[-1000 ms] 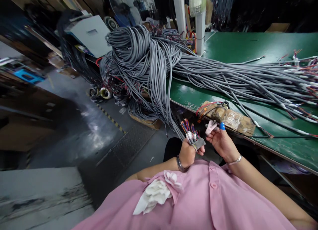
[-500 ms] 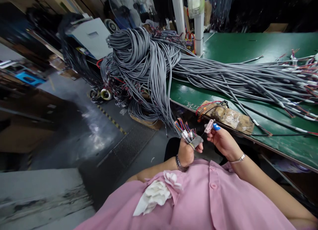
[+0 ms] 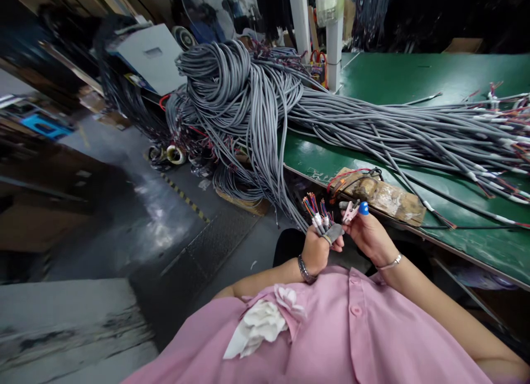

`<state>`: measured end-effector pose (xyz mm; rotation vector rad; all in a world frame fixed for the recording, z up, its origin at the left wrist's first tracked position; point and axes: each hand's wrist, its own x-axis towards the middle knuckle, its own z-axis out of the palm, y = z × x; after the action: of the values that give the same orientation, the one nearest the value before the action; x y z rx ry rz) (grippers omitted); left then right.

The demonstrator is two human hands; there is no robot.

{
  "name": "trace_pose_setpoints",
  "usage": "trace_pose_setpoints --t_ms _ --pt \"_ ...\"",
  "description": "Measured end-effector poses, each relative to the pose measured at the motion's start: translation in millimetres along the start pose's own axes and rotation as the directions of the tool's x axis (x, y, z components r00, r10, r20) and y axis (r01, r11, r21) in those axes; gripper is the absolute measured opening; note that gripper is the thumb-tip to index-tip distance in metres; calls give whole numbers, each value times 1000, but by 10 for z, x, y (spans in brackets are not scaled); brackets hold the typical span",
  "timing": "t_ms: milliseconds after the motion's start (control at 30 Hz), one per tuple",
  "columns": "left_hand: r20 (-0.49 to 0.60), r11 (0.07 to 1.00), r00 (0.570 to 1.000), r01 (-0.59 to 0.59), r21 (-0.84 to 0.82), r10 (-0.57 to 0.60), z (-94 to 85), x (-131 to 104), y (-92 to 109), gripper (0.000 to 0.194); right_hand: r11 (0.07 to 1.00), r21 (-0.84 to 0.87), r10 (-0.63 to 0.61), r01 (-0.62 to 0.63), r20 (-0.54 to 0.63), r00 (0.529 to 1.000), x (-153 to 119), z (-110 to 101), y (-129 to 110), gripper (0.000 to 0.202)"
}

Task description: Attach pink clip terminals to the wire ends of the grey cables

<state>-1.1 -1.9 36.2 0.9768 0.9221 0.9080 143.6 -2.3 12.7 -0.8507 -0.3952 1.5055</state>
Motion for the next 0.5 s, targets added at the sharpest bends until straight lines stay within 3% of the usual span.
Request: trace_pose_setpoints --t_ms 267,500 --pt "9 999 1000 15 28 -15 -32 -10 -18 30 993 116 -29 38 -78 997 36 55 38 31" --pt "13 1000 1000 1 9 -1 -72 -62 -19 31 989 120 78 -82 37 996 -8 -82 65 49"
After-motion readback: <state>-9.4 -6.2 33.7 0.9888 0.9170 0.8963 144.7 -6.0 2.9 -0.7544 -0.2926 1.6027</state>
